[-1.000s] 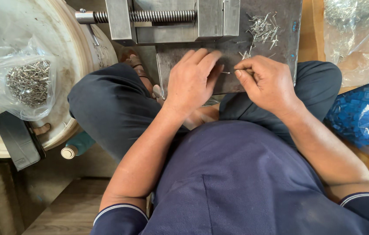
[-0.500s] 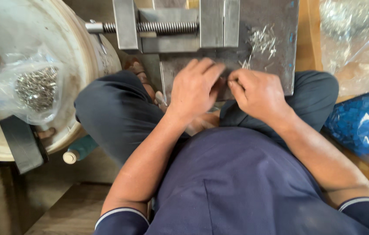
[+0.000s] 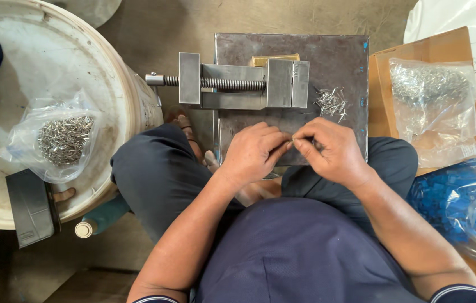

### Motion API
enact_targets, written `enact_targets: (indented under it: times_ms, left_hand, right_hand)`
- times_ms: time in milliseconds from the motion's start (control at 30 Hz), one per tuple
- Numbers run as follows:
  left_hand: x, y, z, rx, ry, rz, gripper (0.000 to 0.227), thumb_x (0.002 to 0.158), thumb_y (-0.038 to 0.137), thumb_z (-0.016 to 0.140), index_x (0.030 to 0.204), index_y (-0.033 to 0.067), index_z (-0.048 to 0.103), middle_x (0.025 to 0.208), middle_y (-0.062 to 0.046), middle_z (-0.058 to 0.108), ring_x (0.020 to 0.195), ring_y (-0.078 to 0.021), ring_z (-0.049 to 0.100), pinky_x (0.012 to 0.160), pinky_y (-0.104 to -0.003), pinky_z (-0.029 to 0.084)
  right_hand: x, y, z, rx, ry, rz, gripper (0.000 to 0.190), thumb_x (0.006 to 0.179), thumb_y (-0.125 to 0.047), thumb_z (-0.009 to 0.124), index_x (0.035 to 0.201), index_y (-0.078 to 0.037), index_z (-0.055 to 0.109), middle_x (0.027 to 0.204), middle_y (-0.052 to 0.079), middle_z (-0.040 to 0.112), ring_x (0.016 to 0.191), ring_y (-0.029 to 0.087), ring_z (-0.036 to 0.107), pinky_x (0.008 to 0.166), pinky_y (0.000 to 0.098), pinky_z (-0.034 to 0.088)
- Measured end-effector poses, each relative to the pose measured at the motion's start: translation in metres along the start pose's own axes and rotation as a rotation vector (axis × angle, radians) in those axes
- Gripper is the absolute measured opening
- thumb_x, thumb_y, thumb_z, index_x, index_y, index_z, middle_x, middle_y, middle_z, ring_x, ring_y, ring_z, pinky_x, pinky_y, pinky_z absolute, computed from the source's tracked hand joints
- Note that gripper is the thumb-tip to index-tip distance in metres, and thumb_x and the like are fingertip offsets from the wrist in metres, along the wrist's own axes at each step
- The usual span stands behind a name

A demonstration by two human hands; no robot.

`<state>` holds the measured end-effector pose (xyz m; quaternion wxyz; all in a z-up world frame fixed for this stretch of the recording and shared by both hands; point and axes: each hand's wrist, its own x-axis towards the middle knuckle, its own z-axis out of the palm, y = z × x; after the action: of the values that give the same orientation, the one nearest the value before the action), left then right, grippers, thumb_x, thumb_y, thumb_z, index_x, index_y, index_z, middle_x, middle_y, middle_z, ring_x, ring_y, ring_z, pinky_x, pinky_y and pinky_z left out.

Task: The person sits on the floor and uses a metal press to assemble small metal components. They pick up individual pieces, place them into the press, and operate the handle to secure them before removing the finished parts.

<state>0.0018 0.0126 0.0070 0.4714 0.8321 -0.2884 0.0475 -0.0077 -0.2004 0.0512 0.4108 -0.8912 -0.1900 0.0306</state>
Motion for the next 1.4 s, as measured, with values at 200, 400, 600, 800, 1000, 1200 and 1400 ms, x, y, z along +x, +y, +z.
enact_targets:
  times_ms: [200, 400, 600, 800, 1000, 1200, 1400]
  left_hand:
    - [0.001, 0.003, -0.001, -0.074, 0.053, -0.134, 0.03, 0.092, 0.027, 0.072, 0.114, 0.0068, 0.07, 0.087, -0.008, 0.071, 0.084, -0.0295, 0.068, 0.073, -0.042, 0.054]
    - [0.001, 0.002, -0.002, -0.046, 0.039, -0.118, 0.028, 0.092, 0.027, 0.073, 0.11, 0.0064, 0.071, 0.084, -0.007, 0.07, 0.083, -0.0295, 0.067, 0.073, -0.042, 0.053]
    - [0.002, 0.001, -0.001, -0.025, 0.008, -0.137, 0.027, 0.092, 0.028, 0.073, 0.109, 0.0067, 0.072, 0.081, -0.007, 0.07, 0.08, -0.0287, 0.067, 0.071, -0.042, 0.053]
    - [0.005, 0.002, -0.003, -0.049, 0.009, -0.135, 0.026, 0.093, 0.027, 0.072, 0.109, 0.0067, 0.071, 0.084, -0.008, 0.071, 0.081, -0.0285, 0.068, 0.073, -0.041, 0.054]
    - [-0.003, -0.006, 0.004, -0.039, 0.025, -0.101, 0.024, 0.093, 0.021, 0.071, 0.111, 0.0057, 0.07, 0.09, -0.011, 0.07, 0.085, -0.0332, 0.066, 0.074, -0.045, 0.053]
    - [0.001, -0.002, 0.004, -0.018, 0.038, -0.064, 0.022, 0.094, 0.019, 0.072, 0.111, 0.0061, 0.069, 0.093, -0.01, 0.07, 0.087, -0.0332, 0.065, 0.075, -0.045, 0.052]
    - [0.0, -0.001, 0.004, -0.018, 0.043, -0.068, 0.023, 0.093, 0.02, 0.072, 0.112, 0.0058, 0.069, 0.092, -0.01, 0.07, 0.086, -0.0331, 0.065, 0.074, -0.045, 0.052]
  right_hand:
    - [0.046, -0.002, -0.022, -0.2, 0.261, -0.175, 0.008, 0.107, -0.008, 0.071, 0.103, -0.002, 0.067, 0.094, 0.01, 0.066, 0.081, 0.021, 0.067, 0.072, 0.0298, 0.052]
    - [0.073, -0.008, -0.026, -0.212, 0.167, -0.054, 0.008, 0.104, -0.01, 0.071, 0.107, -0.003, 0.07, 0.095, 0.01, 0.066, 0.069, 0.018, 0.062, 0.063, 0.0309, 0.049]
    - [0.078, -0.012, -0.027, -0.256, 0.143, -0.096, 0.008, 0.103, -0.009, 0.072, 0.107, -0.003, 0.07, 0.094, 0.009, 0.066, 0.07, 0.019, 0.062, 0.063, 0.0319, 0.049]
    - [0.075, -0.006, -0.029, -0.325, 0.161, -0.177, 0.008, 0.104, -0.009, 0.075, 0.109, -0.004, 0.073, 0.095, 0.01, 0.065, 0.078, 0.022, 0.064, 0.068, 0.0329, 0.05]
    - [0.036, 0.027, -0.034, -0.262, 0.215, 0.022, 0.007, 0.109, -0.012, 0.075, 0.109, -0.004, 0.074, 0.089, 0.009, 0.065, 0.072, 0.022, 0.064, 0.065, 0.0321, 0.049]
    - [0.008, 0.031, -0.012, -0.494, 0.153, -0.039, 0.008, 0.098, -0.014, 0.077, 0.104, -0.009, 0.076, 0.094, 0.009, 0.067, 0.08, 0.029, 0.068, 0.068, 0.0383, 0.052]
    - [0.016, 0.034, 0.0, -0.574, 0.131, -0.068, 0.012, 0.093, -0.016, 0.079, 0.099, -0.007, 0.074, 0.094, 0.01, 0.066, 0.077, 0.032, 0.066, 0.065, 0.0405, 0.051]
